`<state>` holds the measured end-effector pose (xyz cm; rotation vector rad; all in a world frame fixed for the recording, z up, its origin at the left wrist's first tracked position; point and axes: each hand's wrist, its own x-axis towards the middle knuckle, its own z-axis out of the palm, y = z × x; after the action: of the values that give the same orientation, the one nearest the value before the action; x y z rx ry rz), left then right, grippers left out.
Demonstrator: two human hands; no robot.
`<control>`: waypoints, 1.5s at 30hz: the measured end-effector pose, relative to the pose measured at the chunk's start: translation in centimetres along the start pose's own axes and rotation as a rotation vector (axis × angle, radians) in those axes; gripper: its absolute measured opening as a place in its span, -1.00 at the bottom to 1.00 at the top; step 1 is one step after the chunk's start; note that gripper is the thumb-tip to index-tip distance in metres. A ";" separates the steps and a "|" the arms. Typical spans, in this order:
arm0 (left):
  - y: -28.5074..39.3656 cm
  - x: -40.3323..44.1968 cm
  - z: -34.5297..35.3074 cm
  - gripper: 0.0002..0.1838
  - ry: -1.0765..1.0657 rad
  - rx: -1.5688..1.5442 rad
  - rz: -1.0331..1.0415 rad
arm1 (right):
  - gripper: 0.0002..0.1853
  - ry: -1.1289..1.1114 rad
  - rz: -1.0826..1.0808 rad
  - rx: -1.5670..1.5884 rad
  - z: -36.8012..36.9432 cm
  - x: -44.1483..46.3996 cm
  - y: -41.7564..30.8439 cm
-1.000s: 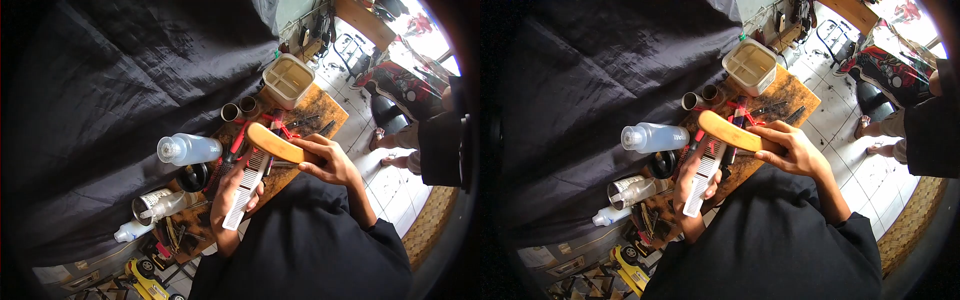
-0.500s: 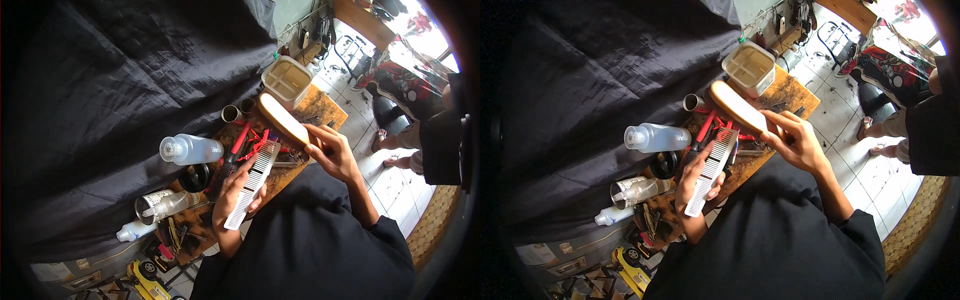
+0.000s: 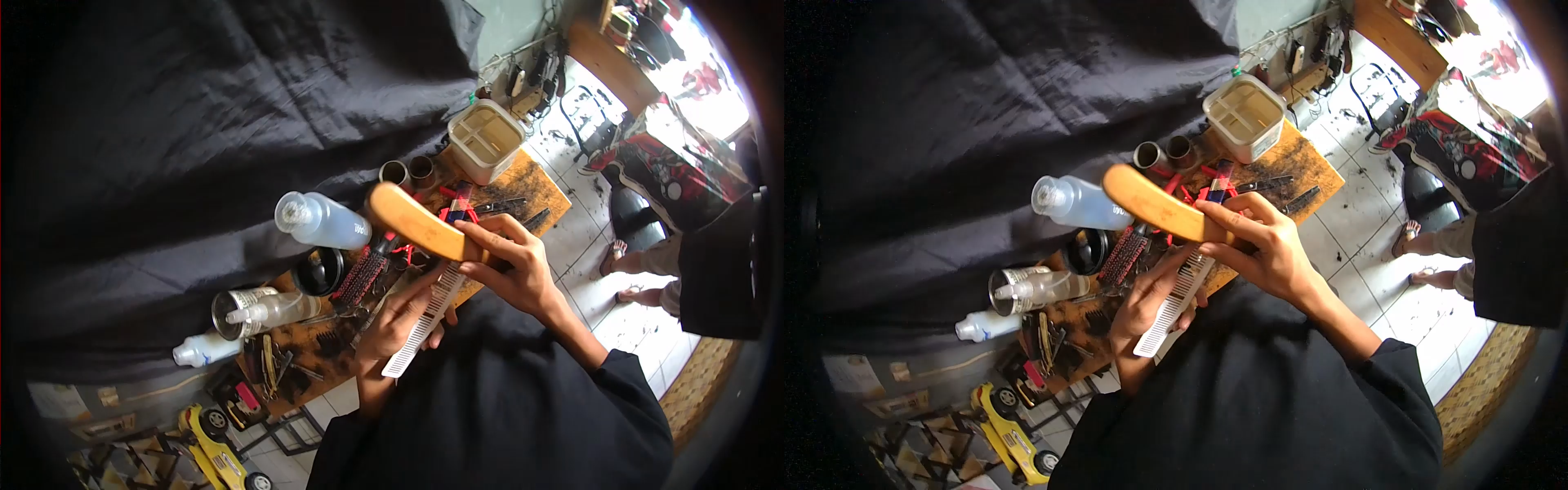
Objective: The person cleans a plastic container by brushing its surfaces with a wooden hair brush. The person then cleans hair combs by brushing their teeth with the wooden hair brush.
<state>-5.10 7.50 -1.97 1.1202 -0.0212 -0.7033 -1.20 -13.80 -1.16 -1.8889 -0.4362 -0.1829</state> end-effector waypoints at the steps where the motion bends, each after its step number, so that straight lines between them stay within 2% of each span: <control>1: 0.0 -0.2 0.3 -0.48 0.042 -0.083 0.022 | -0.48 -0.021 -0.012 0.001 0.0 0.0 -0.1; 2: -0.4 -0.6 0.0 -0.45 0.103 -0.169 0.038 | -0.50 -0.023 0.006 0.001 -0.2 -0.1 -0.2; 3: -0.5 -0.7 1.1 -0.42 0.308 -0.251 0.151 | -0.51 -0.025 0.025 0.000 -0.4 -0.2 -0.3; 5: -1.3 -2.1 -0.7 -0.41 0.243 -0.334 0.245 | -0.51 -0.035 0.034 0.022 -0.5 -0.7 0.0; 6: -1.0 -2.3 -0.3 -0.43 0.373 -0.376 0.295 | -0.52 -0.119 0.042 -0.009 -1.0 -0.9 -0.1; 9: -2.2 -3.6 -1.4 -0.53 0.549 -0.418 0.287 | -0.51 -0.350 -0.013 -0.044 -1.1 -1.8 1.1; 11: -3.2 -4.9 -1.8 -0.54 0.344 -0.438 0.277 | -0.46 -0.393 -0.063 -0.036 0.2 -2.3 0.7; 13: -2.7 -5.2 0.2 -0.62 0.309 -0.279 0.079 | -0.48 -0.382 -0.075 -0.001 1.8 -2.3 -0.2; 15: -3.6 -4.9 1.7 -0.68 0.288 0.018 0.027 | -0.47 -0.341 -0.063 0.023 2.8 -2.5 -1.2; 16: -4.0 -4.7 2.2 -0.69 0.251 0.072 0.026 | -0.48 -0.325 -0.072 -0.007 3.1 -2.5 -1.8; 20: -4.7 -4.6 2.2 -0.63 0.175 -0.070 0.017 | -0.47 -0.214 -0.124 -0.033 3.3 -3.6 -2.3; 21: -4.6 -4.9 1.9 -0.56 0.193 -0.176 0.067 | -0.47 -0.222 -0.123 -0.041 2.8 -4.0 -2.3; 23: -4.3 -5.6 1.2 -0.45 0.248 -0.352 0.159 | -0.47 -0.236 0.010 -0.076 1.6 -4.7 -2.5; 25: -4.4 -6.2 -0.2 -0.44 0.259 -0.462 0.226 | -0.49 -0.211 -0.035 -0.051 1.2 -5.7 -1.0; 27: -3.7 -7.0 -0.4 -0.47 0.249 -0.472 0.295 | -0.51 -0.254 0.010 -0.005 0.7 -6.4 0.1; 28: -3.3 -7.4 0.1 -0.48 0.288 -0.421 0.247 | -0.50 -0.283 0.065 0.008 0.7 -6.3 -0.2; 31: -4.0 -7.6 1.9 -0.55 0.354 -0.243 0.070 | -0.49 -0.321 0.052 0.009 1.9 -5.3 -0.7; 32: -4.3 -7.4 2.0 -0.56 0.250 -0.059 0.080 | -0.49 -0.322 0.000 0.036 2.3 -4.9 -0.7; 33: -4.4 -7.0 2.7 -0.57 0.251 0.088 0.035 | -0.49 -0.344 -0.016 0.052 2.6 -4.5 -0.8; 37: -4.3 -6.5 4.5 -0.54 0.390 -0.064 0.137 | -0.48 -0.377 -0.185 0.068 1.4 -2.4 -1.5; 39: -3.9 -7.0 4.9 -0.52 0.464 -0.360 0.337 | -0.48 -0.400 -0.141 0.087 -0.3 -1.7 -1.8; 41: -4.3 -7.4 4.7 -0.50 0.495 -0.433 0.443 | -0.49 -0.440 -0.157 0.067 -1.9 -1.3 -1.1; 43: -4.3 -7.8 5.1 -0.50 0.487 -0.399 0.450 | -0.49 -0.423 -0.186 0.023 -2.7 -1.5 0.4; 45: -3.5 -7.7 6.4 -0.49 0.455 -0.260 0.244 | -0.48 -0.431 -0.177 0.046 -3.3 -1.8 1.4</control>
<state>-15.24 5.46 0.60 0.9839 0.3078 -0.2149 -2.02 -17.68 -1.78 -1.8414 -0.8932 0.1211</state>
